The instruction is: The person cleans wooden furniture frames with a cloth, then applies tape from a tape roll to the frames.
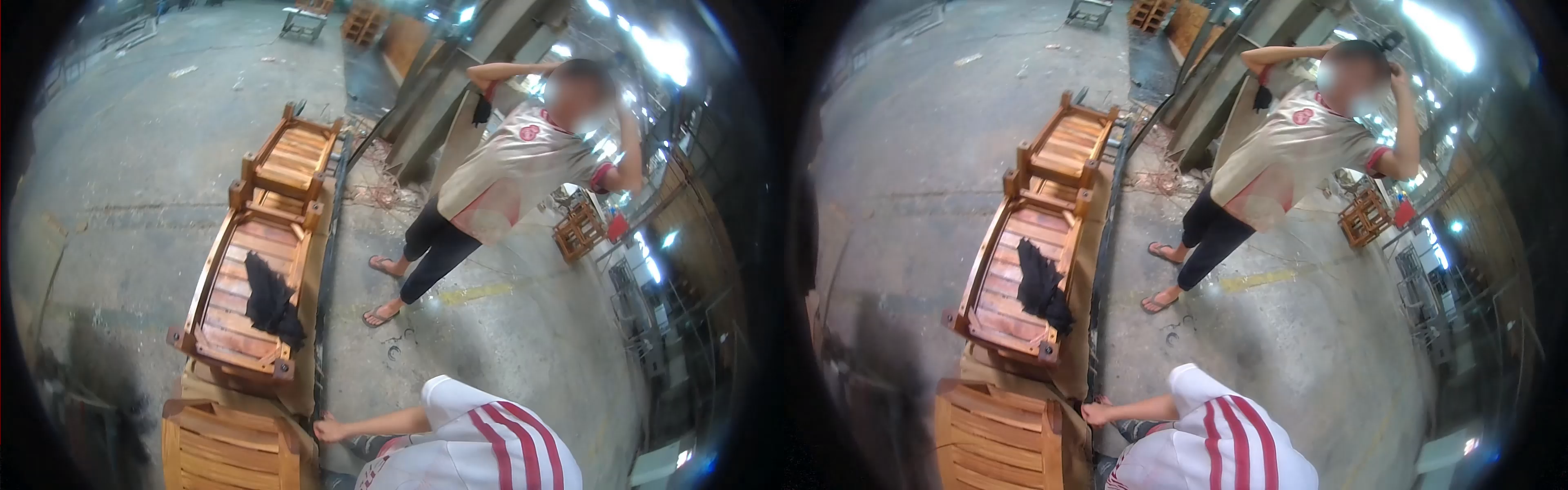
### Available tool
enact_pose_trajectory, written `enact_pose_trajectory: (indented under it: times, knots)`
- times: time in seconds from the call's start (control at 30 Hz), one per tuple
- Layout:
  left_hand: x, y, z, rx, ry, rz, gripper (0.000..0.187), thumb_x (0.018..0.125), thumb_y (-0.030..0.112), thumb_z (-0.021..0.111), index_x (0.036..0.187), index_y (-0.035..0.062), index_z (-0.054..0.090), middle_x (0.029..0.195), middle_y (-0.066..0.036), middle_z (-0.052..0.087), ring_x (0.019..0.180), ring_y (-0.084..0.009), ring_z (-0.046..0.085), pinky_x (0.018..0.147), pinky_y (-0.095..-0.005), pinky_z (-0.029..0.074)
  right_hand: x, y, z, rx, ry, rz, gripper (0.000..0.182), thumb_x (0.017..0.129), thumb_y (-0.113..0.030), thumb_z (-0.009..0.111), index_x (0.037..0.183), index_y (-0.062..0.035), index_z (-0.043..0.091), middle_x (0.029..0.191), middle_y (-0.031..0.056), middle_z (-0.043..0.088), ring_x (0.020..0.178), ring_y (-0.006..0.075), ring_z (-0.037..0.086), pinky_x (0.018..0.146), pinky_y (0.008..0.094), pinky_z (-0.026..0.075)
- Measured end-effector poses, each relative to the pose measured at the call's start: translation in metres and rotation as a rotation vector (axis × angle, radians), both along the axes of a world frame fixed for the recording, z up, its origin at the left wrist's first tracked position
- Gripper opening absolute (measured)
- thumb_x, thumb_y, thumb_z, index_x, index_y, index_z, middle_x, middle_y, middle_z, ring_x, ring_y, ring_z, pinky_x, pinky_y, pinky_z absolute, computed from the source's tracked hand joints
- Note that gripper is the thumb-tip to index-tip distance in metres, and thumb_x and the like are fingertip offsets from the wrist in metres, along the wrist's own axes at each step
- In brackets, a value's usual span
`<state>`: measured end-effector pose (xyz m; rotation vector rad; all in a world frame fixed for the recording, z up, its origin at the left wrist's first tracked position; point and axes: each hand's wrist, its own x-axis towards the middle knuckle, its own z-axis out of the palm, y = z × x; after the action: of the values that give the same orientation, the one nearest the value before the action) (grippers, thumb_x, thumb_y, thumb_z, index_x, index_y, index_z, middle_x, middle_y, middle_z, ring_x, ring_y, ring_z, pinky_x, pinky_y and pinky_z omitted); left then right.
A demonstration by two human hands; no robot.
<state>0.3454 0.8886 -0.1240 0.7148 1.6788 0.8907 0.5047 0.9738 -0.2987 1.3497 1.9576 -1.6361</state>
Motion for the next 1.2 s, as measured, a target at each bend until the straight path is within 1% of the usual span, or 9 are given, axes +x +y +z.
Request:
enact_pose_trajectory:
  times: [0.2,0.37,0.53,0.67,0.77,0.83,0.93,1.03,1.2]
  knots:
    - [0.025,0.036,0.001,-0.053,0.039,-0.069,0.062,0.097,0.039,0.048,0.144,0.0005,0.034,0.14,-0.015,0.042,0.123,-0.0268,0.04,0.1,-0.0351,0.04,0.012,0.052,0.22,-0.708,0.326,0.028,0.015,0.088,-0.017,0.061,0.095,-0.0054,0.054,0.072,0.006,0.065,0.053,0.0138,0.061,0.046,0.0283,0.049]
    - [0.019,0.006,-0.025,-0.175,0.044,0.038,0.064,0.097,0.042,0.047,0.144,0.0005,0.035,0.142,-0.016,0.041,0.127,-0.0282,0.038,0.102,-0.0364,0.039,0.011,0.16,0.382,-0.531,0.509,0.037,0.027,0.093,-0.022,0.062,0.11,-0.005,0.049,0.082,0.0083,0.066,0.066,0.0157,0.067,0.056,0.0295,0.056]
    - [0.028,-0.093,-0.039,-0.426,-0.008,0.267,0.065,0.097,0.045,0.046,0.144,0.0005,0.035,0.145,-0.017,0.04,0.131,-0.0296,0.037,0.104,-0.0377,0.037,0.002,0.272,0.355,0.05,0.764,-0.432,0.033,0.093,-0.014,0.06,0.119,-0.0093,0.04,0.089,0.0121,0.067,0.069,0.0181,0.066,0.06,0.0296,0.053]
    - [0.065,-0.163,-0.043,-0.635,-0.079,0.422,0.067,0.097,0.047,0.046,0.144,0.0005,0.036,0.147,-0.017,0.039,0.134,-0.0308,0.036,0.106,-0.0388,0.037,-0.032,0.339,0.276,0.664,0.554,-0.28,0.045,0.089,-0.016,0.067,0.125,-0.0061,0.043,0.099,0.0096,0.066,0.088,0.0175,0.065,0.076,0.0315,0.054]
    - [0.107,-0.199,-0.034,-0.788,-0.16,0.435,0.068,0.097,0.049,0.045,0.144,0.0005,0.036,0.148,-0.018,0.039,0.136,-0.0316,0.035,0.108,-0.0396,0.036,-0.067,0.343,0.247,1.337,0.195,0.035,0.077,0.079,-0.043,0.076,0.133,-0.0016,0.039,0.111,0.0175,0.065,0.098,0.0345,0.064,0.085,0.0435,0.05]
    - [0.116,-0.199,-0.025,-0.796,-0.211,0.274,0.069,0.097,0.05,0.045,0.144,0.0005,0.036,0.149,-0.018,0.038,0.138,-0.0322,0.035,0.109,-0.0401,0.035,-0.079,0.341,0.221,1.119,-0.008,0.172,0.085,0.074,-0.048,0.078,0.135,-0.0033,0.039,0.12,0.0213,0.061,0.105,0.0394,0.062,0.085,0.0474,0.05]
    - [0.092,-0.187,0.021,-0.35,-0.217,0.006,0.063,0.097,0.048,0.048,0.141,0.0032,0.045,0.142,-0.016,0.05,0.129,-0.0317,0.048,0.106,-0.0394,0.04,-0.091,0.335,0.2,1.132,-0.204,0.325,0.059,0.078,-0.018,0.074,0.126,-0.0076,0.042,0.113,0.0211,0.064,0.1,0.0382,0.064,0.081,0.0497,0.051]
    - [0.045,-0.096,0.159,-0.063,-0.502,0.406,0.051,0.096,0.028,0.059,0.14,0.0059,0.047,0.125,-0.011,0.062,0.117,-0.0214,0.057,0.102,-0.0372,0.042,-0.088,0.332,0.222,1.013,0.298,0.158,0.054,0.077,-0.009,0.072,0.125,-0.0053,0.048,0.11,0.0228,0.063,0.105,0.0416,0.06,0.087,0.0459,0.047]
    - [-0.02,-0.013,0.204,0.357,0.576,0.335,0.084,0.072,0.026,0.082,0.146,0.0217,0.041,0.151,-0.014,0.028,0.138,-0.0352,0.031,0.109,-0.0467,0.033,-0.102,0.181,0.373,0.49,0.796,-0.043,0.049,0.077,0.006,0.062,0.124,0.0011,0.049,0.115,0.0108,0.057,0.104,0.0188,0.055,0.089,0.028,0.046]
